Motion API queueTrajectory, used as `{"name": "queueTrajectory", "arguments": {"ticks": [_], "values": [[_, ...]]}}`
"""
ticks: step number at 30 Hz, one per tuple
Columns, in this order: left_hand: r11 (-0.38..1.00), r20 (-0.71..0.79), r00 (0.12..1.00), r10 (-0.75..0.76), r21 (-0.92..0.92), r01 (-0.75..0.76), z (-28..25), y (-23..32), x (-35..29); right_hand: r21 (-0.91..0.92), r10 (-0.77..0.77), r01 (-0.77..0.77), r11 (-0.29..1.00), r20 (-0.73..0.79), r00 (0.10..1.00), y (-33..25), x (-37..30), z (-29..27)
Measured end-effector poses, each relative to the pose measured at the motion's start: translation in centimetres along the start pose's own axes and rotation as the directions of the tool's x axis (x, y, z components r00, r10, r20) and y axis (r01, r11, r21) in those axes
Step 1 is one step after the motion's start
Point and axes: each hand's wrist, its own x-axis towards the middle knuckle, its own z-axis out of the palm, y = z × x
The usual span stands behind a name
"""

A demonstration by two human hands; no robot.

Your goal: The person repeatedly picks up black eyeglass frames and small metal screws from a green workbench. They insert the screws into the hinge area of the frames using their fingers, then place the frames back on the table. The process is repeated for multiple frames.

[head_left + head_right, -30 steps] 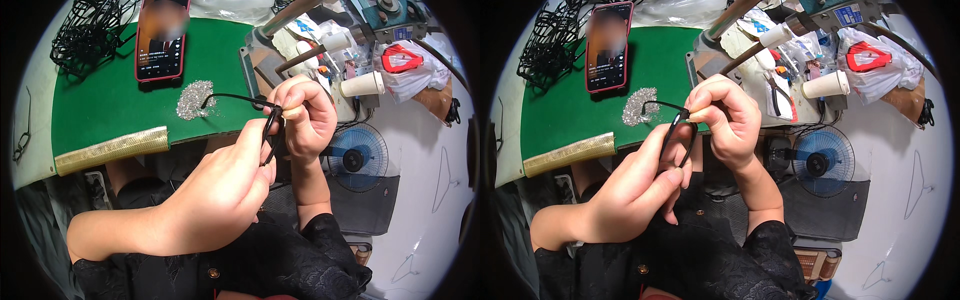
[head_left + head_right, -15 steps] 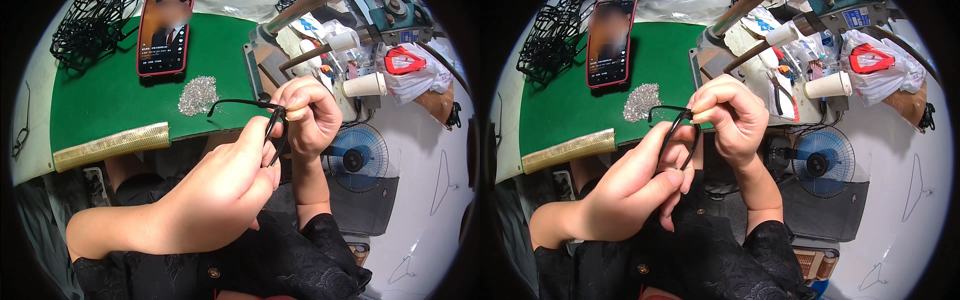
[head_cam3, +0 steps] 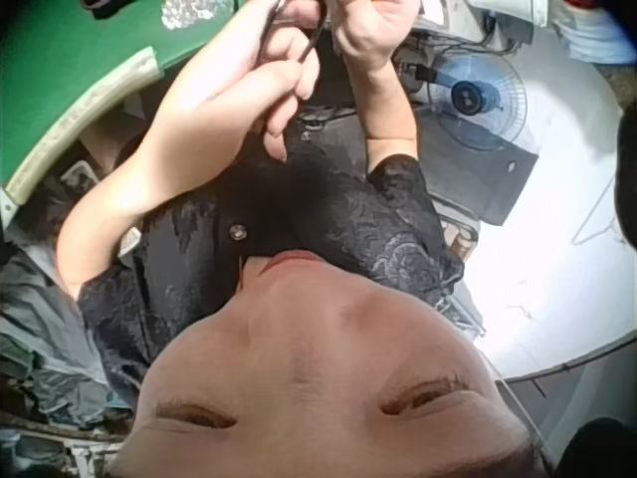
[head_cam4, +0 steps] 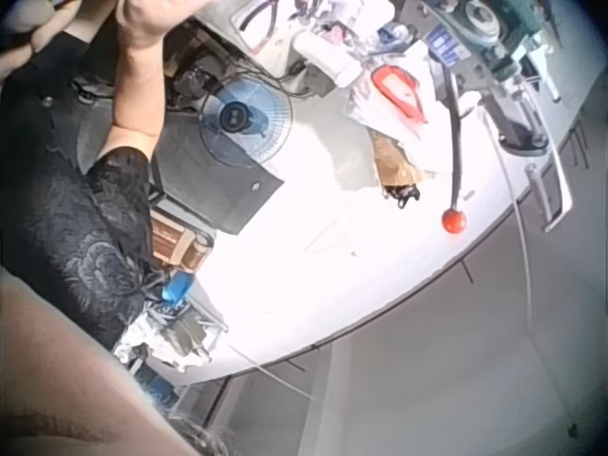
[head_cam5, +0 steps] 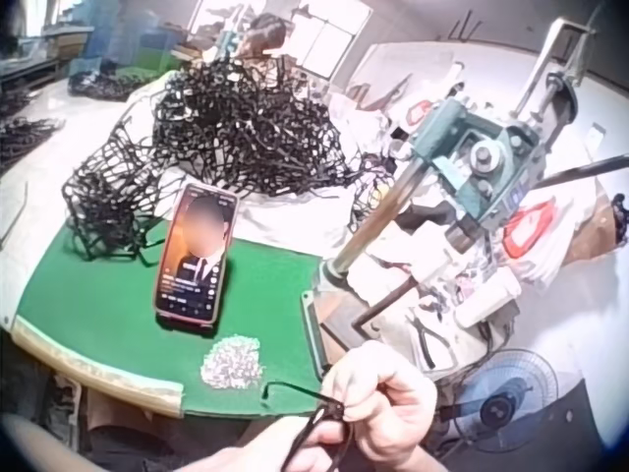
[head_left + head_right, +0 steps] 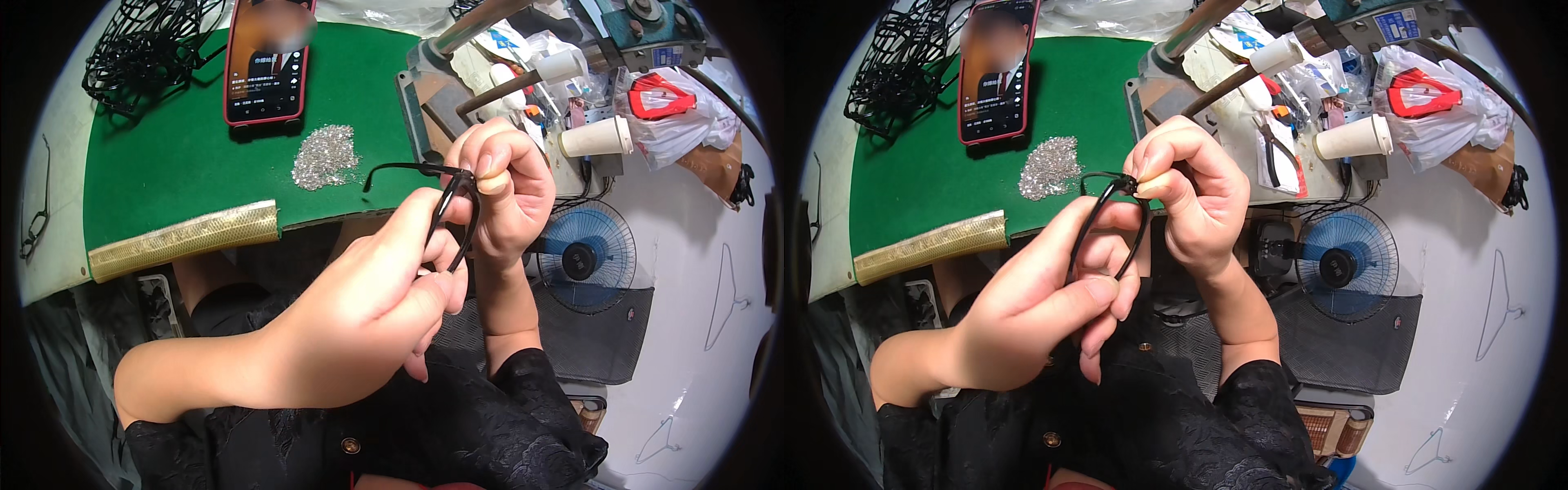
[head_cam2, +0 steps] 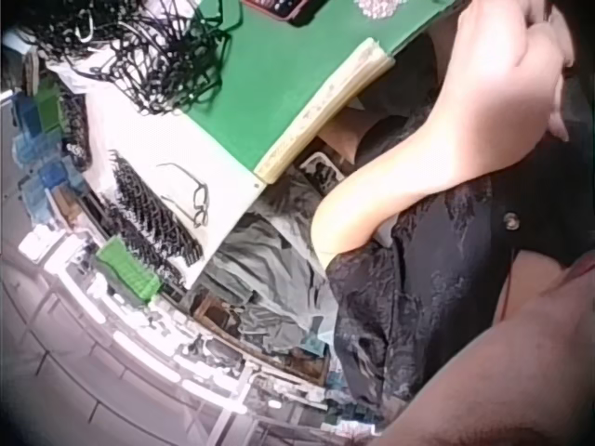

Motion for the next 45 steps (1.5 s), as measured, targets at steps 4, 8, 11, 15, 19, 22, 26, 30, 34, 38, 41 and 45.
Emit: {"name": "queueTrajectory", "arguments": {"ticks": [4, 8, 11, 15, 19, 22, 26, 30, 34, 38, 41, 45], "values": [[0.997, 0.008, 1.0, -0.002, -0.083, 0.003, 0.0, 0.2, -0.1, 0.017, 0.024, -0.024, 1.0, 0.025, 0.999, -0.2, 0.2, -0.2], [1.0, 0.024, 1.0, -0.01, -0.023, 0.01, -0.2, 0.2, -0.2, -0.044, 0.01, -0.007, 0.999, 0.067, 0.998, -0.3, 0.5, -0.8], [1.0, 0.033, 0.999, -0.014, 0.005, 0.014, -0.3, 0.5, -0.1, -0.051, 0.025, -0.022, 0.998, 0.074, 0.997, -0.3, 0.6, -1.0], [1.0, 0.034, 0.999, -0.027, 0.003, 0.027, -0.3, 0.4, -0.1, -0.038, 0.028, -0.025, 0.999, 0.086, 0.996, -0.3, 0.7, -1.1], [0.998, 0.048, 0.999, 0.0, -0.062, 0.003, -0.4, 0.3, -0.1, -0.045, 0.008, -0.004, 0.999, 0.075, 0.997, -0.3, 0.8, -0.8], [0.994, 0.067, 0.998, -0.021, -0.104, 0.028, -0.7, 0.4, 0.0, -0.09, -0.03, 0.039, 0.995, 0.107, 0.994, -0.1, 0.9, -1.2], [0.993, 0.072, 0.997, -0.021, -0.118, 0.03, -0.7, 0.4, 0.0, -0.093, -0.068, 0.081, 0.992, 0.138, 0.988, 0.1, 1.2, -1.3], [0.994, 0.062, 0.998, -0.005, -0.105, 0.012, -0.7, 0.3, -0.1, -0.048, -0.024, 0.029, 0.998, 0.1, 0.995, 0.1, 1.0, -1.2], [0.995, 0.021, 1.0, 0.006, -0.095, -0.004, -0.5, 0.4, 0.0, 0.01, -0.017, 0.017, 1.0, 0.075, 0.997, 0.6, 0.9, -1.0], [0.988, -0.016, 0.999, 0.039, -0.146, -0.041, -0.5, 0.3, 0.1, 0.1, 0.05, -0.047, 0.994, -0.019, 0.999, 0.6, 0.4, -0.7], [0.989, -0.104, 0.993, 0.06, -0.127, -0.073, -0.6, 1.3, -0.5, -0.042, 0.18, -0.183, 0.982, -0.08, 0.98, 1.4, -0.1, -1.1], [0.98, -0.231, 0.958, 0.167, -0.064, -0.186, -1.1, 2.1, -1.4, -0.643, 0.252, -0.183, 0.743, 0.015, 0.968, 4.4, -2.4, -2.0]]}}
